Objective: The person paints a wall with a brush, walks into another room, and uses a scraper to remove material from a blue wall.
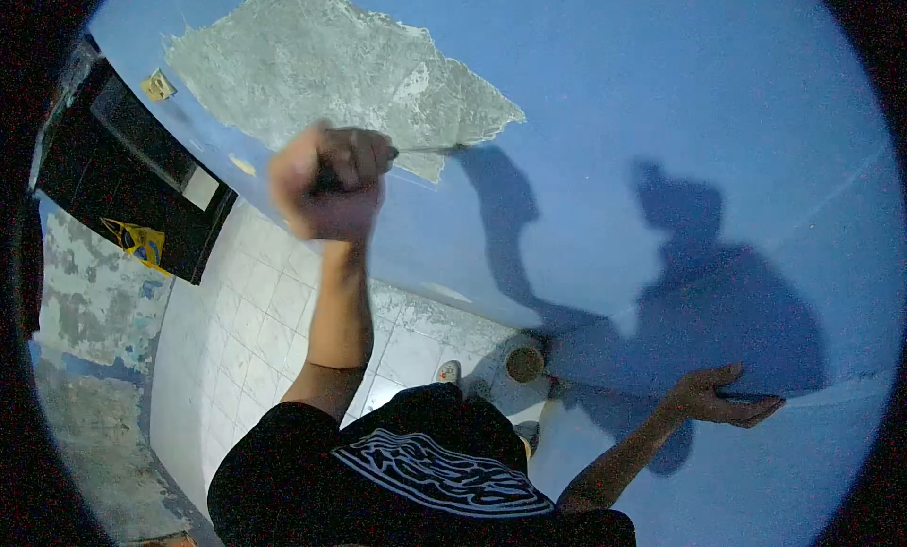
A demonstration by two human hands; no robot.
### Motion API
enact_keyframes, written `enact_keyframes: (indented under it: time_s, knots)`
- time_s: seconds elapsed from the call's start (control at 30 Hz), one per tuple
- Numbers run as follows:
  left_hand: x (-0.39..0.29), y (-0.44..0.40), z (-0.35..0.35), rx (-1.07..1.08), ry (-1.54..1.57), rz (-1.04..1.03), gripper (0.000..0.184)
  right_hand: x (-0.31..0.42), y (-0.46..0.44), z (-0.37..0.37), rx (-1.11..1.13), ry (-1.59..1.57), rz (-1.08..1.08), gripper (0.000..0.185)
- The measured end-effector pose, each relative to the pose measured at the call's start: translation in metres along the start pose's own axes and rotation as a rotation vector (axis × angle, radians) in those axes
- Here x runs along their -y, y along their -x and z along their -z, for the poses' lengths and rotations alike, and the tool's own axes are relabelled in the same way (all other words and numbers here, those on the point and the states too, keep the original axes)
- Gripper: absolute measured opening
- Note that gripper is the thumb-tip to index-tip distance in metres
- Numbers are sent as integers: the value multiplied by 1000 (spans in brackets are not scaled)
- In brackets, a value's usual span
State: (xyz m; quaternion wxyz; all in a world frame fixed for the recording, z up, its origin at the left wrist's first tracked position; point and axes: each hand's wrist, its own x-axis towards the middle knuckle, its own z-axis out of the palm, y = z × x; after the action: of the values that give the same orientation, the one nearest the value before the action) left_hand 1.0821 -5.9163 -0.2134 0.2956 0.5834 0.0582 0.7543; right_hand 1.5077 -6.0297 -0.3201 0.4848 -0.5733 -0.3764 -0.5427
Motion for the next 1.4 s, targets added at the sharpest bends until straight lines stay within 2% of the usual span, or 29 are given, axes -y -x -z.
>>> enact_keyframes:
  time_s: [0.1,0.17,0.2,0.23,0.27,0.33,0.37,0.5,0.57,0.63,0.67,0.73,0.83,0.9,0.97,1.03,1.1,1.17,1.2,1.23,1.3,1.37,1.4]
  knots:
    - [-13,1,-3,-42,-120,-5,42,0,0,1,5,-37,-22,65]
    - [-44,-6,-4,-87,13,-60,38,-2,-1,2,13,-9,-5,65]
    - [-57,-13,-2,-29,37,-142,39,-1,-1,2,23,23,6,66]
    - [-56,-15,7,33,245,-204,38,-3,0,2,27,23,7,66]
    - [-49,-11,9,-3,73,-228,38,-4,2,2,20,19,6,66]
    - [-6,-2,-8,-78,44,-98,38,-4,0,-1,9,10,9,66]
    - [-9,5,-4,-88,-11,-26,39,-4,0,-1,13,-14,-3,66]
    - [-39,-2,5,-30,13,-45,38,-2,1,1,1,0,4,67]
    - [-65,-18,-3,124,30,-184,40,0,0,-1,-5,-21,2,67]
    - [-69,-19,-16,84,40,-155,39,-2,-1,-1,-15,-38,7,67]
    - [-40,-16,-8,8,-480,-268,40,-4,0,0,-7,-32,11,67]
    - [-9,-1,-16,-65,-205,-16,43,-5,-1,-2,3,-30,13,67]
    - [-20,-1,0,-13,-249,-1,45,0,-5,7,7,-29,17,65]
    - [-47,-9,-4,6,42,-89,45,6,-7,6,78,122,58,62]
    - [-55,-12,2,4,145,-99,45,4,-6,6,77,105,63,62]
    - [-8,-2,-8,-109,-143,-72,43,3,-5,3,71,85,63,63]
    - [-8,6,3,-122,-97,0,40,3,0,3,24,-35,-19,65]
    - [-25,9,4,-126,-49,-16,39,-1,-2,5,23,-32,15,65]
    - [-38,4,6,-163,13,-89,40,2,-2,0,-2,-31,33,65]
    - [-56,-4,1,-162,-53,-123,40,3,-1,0,-5,-26,30,65]
    - [-51,-4,-1,-141,132,-168,39,3,-2,2,17,15,1,65]
    - [-7,5,-4,-102,-319,-84,39,1,-2,0,11,10,15,66]
    - [-9,10,3,-99,-187,-15,33,0,-1,1,10,5,21,66]
